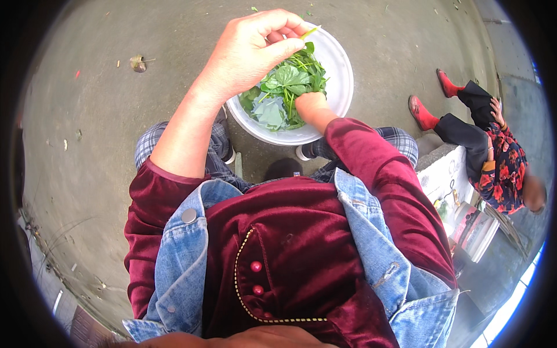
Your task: The person sits on the ground and sorts green leafy vegetables in a white plastic bowl. They pick up stems, remove leaves, and place them back into the bowl, repeating this process throughout the clip.
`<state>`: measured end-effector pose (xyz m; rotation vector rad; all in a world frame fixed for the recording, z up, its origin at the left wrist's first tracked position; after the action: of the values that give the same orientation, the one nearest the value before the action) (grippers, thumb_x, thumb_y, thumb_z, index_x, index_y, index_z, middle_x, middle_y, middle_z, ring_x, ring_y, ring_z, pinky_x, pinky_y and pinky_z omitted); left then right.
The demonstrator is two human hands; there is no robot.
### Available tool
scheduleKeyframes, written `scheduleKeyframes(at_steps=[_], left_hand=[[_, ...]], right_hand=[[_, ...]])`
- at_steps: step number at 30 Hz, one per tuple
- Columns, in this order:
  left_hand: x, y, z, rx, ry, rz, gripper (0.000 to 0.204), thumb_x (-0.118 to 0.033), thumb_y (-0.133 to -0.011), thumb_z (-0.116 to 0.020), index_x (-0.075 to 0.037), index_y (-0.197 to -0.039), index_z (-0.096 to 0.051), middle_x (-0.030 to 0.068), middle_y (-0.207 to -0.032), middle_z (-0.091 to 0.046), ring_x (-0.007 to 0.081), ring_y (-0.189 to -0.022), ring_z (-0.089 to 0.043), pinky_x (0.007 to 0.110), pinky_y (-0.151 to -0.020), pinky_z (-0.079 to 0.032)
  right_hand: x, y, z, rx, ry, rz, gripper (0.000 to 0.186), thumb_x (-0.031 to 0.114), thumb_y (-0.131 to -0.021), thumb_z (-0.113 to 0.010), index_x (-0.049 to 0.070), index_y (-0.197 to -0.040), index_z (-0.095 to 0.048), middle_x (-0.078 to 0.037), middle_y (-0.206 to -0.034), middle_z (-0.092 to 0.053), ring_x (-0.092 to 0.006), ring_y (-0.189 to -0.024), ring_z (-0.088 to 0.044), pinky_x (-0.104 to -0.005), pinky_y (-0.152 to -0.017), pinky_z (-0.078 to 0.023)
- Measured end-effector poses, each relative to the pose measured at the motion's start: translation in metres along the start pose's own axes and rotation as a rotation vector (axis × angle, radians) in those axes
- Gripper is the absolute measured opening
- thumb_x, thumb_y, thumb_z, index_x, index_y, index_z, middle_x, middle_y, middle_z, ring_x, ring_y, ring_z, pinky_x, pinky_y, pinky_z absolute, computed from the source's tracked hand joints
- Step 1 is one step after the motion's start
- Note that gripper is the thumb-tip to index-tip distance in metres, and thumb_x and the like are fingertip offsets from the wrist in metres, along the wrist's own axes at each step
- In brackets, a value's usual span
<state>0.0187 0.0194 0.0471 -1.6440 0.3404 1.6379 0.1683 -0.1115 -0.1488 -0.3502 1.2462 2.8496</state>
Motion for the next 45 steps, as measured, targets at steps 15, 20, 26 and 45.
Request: scheduleKeyframes(at_steps=[15,20,26,45], left_hand=[[0.008,0.003,-0.01,0.002,-0.105,0.072,0.023,-0.01,-0.081,-0.068,-0.008,-0.104,-0.069,0.0005,-0.084,-0.066,0.0057,-0.073,-0.057,0.023,-0.068,-0.05],[0.007,0.002,-0.01,-0.005,-0.125,0.079,0.022,-0.012,-0.083,-0.067,-0.007,-0.104,-0.069,0.001,-0.085,-0.067,0.0065,-0.075,-0.059,0.024,-0.07,-0.051],[0.003,0.002,-0.014,-0.026,-0.113,0.049,0.02,-0.013,-0.08,-0.068,-0.007,-0.098,-0.068,0.0061,-0.085,-0.067,0.0131,-0.074,-0.062,0.029,-0.069,-0.052],[0.018,-0.003,-0.057,0.157,0.047,0.184,0.02,-0.008,-0.089,-0.064,-0.003,-0.108,-0.061,-0.0004,-0.092,-0.061,0.0049,-0.078,-0.055,0.02,-0.068,-0.047]], right_hand=[[0.002,-0.007,-0.012,-0.08,0.152,-0.023,0.017,0.016,-0.081,-0.058,0.017,-0.089,-0.074,-0.001,-0.091,-0.071,-0.0185,-0.085,-0.069,-0.0335,-0.067,-0.051],[-0.027,0.002,-0.01,0.031,-0.09,-0.073,0.02,0.013,-0.081,-0.057,0.012,-0.095,-0.073,-0.007,-0.099,-0.071,-0.0236,-0.094,-0.068,-0.0356,-0.075,-0.053],[-0.061,0.005,-0.002,-0.073,-0.476,0.134,0.011,0.01,-0.074,-0.06,0.006,-0.081,-0.066,-0.012,-0.081,-0.068,-0.0283,-0.075,-0.065,-0.0369,-0.069,-0.05],[-0.206,0.367,-0.055,-1.025,-1.552,-0.449,0.009,0.007,-0.089,-0.06,0.004,-0.097,-0.06,0.003,-0.082,-0.058,-0.0054,-0.071,-0.053,-0.0208,-0.065,-0.045]])
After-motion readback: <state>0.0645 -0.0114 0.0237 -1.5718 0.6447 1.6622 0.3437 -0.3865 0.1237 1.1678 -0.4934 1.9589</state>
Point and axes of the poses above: each hand's wrist, its own y-axis away from the middle knuckle, its own z-axis out of the back of the hand, x = y × z, the point moved 3 cm from there along -y, towards the middle knuckle
